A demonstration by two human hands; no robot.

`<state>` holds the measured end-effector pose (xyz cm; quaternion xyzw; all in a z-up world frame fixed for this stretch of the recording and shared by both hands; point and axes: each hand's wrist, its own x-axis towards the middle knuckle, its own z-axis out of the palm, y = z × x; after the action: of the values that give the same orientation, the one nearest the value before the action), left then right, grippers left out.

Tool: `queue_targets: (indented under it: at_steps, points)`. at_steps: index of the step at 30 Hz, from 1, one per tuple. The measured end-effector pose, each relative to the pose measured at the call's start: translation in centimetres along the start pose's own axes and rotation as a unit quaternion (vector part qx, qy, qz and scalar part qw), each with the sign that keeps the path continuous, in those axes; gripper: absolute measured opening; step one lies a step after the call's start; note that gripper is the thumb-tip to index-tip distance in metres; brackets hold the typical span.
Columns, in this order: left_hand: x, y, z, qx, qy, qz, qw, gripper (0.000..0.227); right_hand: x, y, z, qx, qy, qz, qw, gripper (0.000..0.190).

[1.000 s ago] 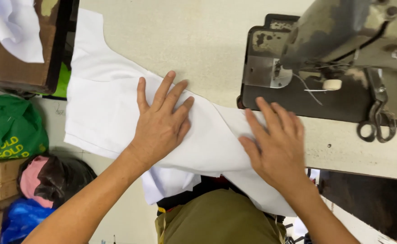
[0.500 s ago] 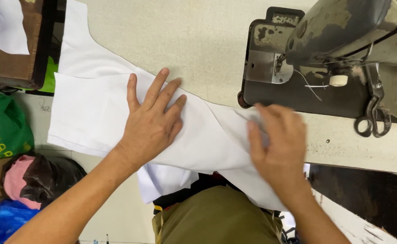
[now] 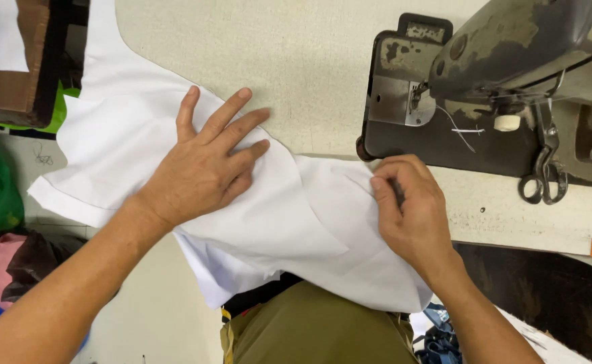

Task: Aligning and preparing white fabric pieces for sewing on an industrial sewing machine.

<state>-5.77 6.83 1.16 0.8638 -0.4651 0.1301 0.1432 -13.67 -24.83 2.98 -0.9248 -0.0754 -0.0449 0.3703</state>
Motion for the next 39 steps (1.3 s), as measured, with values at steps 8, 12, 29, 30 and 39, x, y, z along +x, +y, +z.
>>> queue_targets:
  at_steps: [8,12,29,30,39]
  points:
    - [-0.2,-1.1,0.0,0.012,0.027,-0.016,0.999,0.017,1.2,2.5,1.3,-0.119,0.049,0.017,0.991,0.002]
    - [-0.4,-0.8,0.3,0.062,0.044,-0.056,0.996,0.021,1.5,1.7,0.9,-0.259,0.07,-0.07,0.961,0.017]
    - [-0.2,-0.8,0.1,0.05,0.039,-0.057,0.996,0.027,4.0,-7.3,6.8,0.017,-0.054,0.05,0.997,0.01]
    - [-0.3,-0.8,0.1,0.049,0.041,-0.057,0.996,0.027,3.9,-7.7,6.6,0.106,-0.051,0.093,0.989,0.011]
    - [0.2,-0.3,0.0,0.042,0.066,-0.077,0.994,0.021,3.6,-4.7,7.9,0.004,-0.011,-0.074,0.997,0.035]
